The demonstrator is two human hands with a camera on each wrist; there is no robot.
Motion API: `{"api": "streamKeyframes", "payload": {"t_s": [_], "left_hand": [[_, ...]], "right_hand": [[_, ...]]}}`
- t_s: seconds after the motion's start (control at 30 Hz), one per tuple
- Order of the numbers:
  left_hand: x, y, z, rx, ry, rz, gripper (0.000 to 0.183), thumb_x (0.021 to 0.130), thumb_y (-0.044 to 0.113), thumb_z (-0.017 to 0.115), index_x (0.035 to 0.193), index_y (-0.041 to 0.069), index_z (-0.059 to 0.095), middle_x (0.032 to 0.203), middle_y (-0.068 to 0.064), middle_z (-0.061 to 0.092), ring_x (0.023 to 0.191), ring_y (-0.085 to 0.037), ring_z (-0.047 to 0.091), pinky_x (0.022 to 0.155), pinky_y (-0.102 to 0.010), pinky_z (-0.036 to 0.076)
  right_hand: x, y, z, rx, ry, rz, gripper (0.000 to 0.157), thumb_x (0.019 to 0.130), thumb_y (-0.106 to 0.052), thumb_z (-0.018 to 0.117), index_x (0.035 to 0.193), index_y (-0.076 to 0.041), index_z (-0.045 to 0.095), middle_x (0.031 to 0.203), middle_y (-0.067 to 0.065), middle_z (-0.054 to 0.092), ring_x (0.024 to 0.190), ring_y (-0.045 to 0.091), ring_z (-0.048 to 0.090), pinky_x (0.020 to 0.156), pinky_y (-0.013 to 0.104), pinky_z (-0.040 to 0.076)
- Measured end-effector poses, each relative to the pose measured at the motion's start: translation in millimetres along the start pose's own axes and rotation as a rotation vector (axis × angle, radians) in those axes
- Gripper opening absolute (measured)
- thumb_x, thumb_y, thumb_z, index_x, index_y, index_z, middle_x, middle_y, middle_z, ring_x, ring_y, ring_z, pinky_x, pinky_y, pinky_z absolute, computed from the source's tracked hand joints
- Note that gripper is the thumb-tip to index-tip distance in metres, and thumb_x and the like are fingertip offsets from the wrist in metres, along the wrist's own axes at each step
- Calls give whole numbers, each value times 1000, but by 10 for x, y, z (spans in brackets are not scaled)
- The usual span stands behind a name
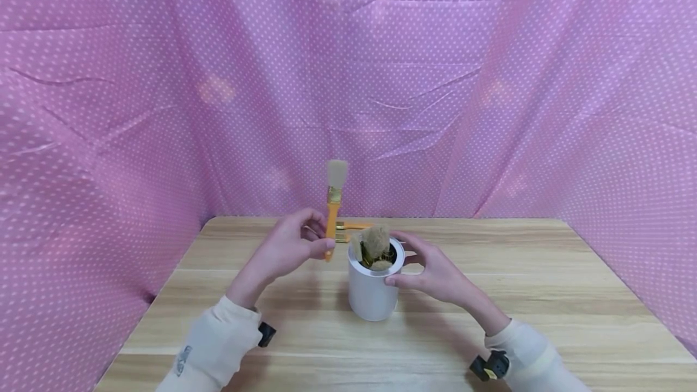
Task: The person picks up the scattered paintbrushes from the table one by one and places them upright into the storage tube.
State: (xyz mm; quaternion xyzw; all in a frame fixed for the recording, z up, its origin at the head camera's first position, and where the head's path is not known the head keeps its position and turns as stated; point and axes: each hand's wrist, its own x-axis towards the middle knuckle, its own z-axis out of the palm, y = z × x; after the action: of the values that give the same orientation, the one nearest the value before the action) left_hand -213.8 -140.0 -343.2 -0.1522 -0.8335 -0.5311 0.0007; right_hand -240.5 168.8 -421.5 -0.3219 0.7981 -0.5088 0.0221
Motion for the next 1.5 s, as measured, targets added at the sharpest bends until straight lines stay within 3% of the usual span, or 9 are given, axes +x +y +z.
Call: {"api": "streamKeyframes", "payload": {"t_s": [0.13, 0.3, 0.53, 0.77, 1.13, 1.33, 1.5], "left_hand": [[-12, 78, 196, -45, 29, 77, 29, 86, 3, 82, 109, 5, 65, 101, -8, 67, 90, -24, 68, 74, -33, 61], [-3, 67, 417, -38, 116, 182, 28, 85, 9, 84, 107, 9, 66, 100, -1, 68, 90, -17, 68, 79, -32, 59], [-23, 44, 557, -18, 190, 268, 28, 83, 9, 85, 106, 11, 68, 96, 2, 69, 88, -13, 68, 80, -34, 59], [-67, 60, 611, 13, 190, 268, 30, 83, 5, 85, 106, 9, 68, 94, 3, 68, 85, -11, 67, 79, -30, 58], [-48, 47, 650, 39, 187, 252, 29, 83, 10, 86, 105, 11, 67, 93, 3, 68, 85, -10, 67, 76, -29, 59], [-52, 42, 611, 10, 197, 153, 42, 80, 30, 90, 110, 13, 65, 96, 2, 69, 91, -14, 65, 77, -29, 59], [-40, 17, 566, 3, 189, 136, 51, 77, 37, 90, 113, 12, 64, 98, 0, 68, 91, -14, 67, 81, -33, 58]], "right_hand": [[7, 4, -3, -11, 0, -4, 88, 81, -30, 89, 154, -13, 42, 148, 8, 50, 114, 31, 63, 97, 39, 53], [8, 12, -9, -6, -7, -5, 87, 82, -29, 89, 154, -14, 42, 149, 6, 50, 115, 30, 62, 97, 38, 53], [24, 25, 4, 6, -4, -6, 88, 81, -20, 89, 154, -11, 42, 149, 7, 50, 114, 30, 62, 98, 42, 53], [6, -165, 16, -1, -11, 6, 86, 81, -12, 88, 153, -1, 41, 147, 14, 50, 112, 30, 62, 98, 44, 52], [-28, -340, -4, 3, -7, 13, 84, 82, -12, 87, 151, 0, 42, 146, 16, 51, 111, 28, 63, 97, 39, 53], [-7, -209, 2, -3, -2, 6, 86, 81, -10, 88, 152, 1, 40, 147, 17, 50, 113, 33, 63, 98, 44, 53], [8, -6, 14, -8, 0, 11, 89, 81, -15, 89, 155, -4, 39, 149, 13, 48, 115, 33, 62, 98, 43, 52]]}}
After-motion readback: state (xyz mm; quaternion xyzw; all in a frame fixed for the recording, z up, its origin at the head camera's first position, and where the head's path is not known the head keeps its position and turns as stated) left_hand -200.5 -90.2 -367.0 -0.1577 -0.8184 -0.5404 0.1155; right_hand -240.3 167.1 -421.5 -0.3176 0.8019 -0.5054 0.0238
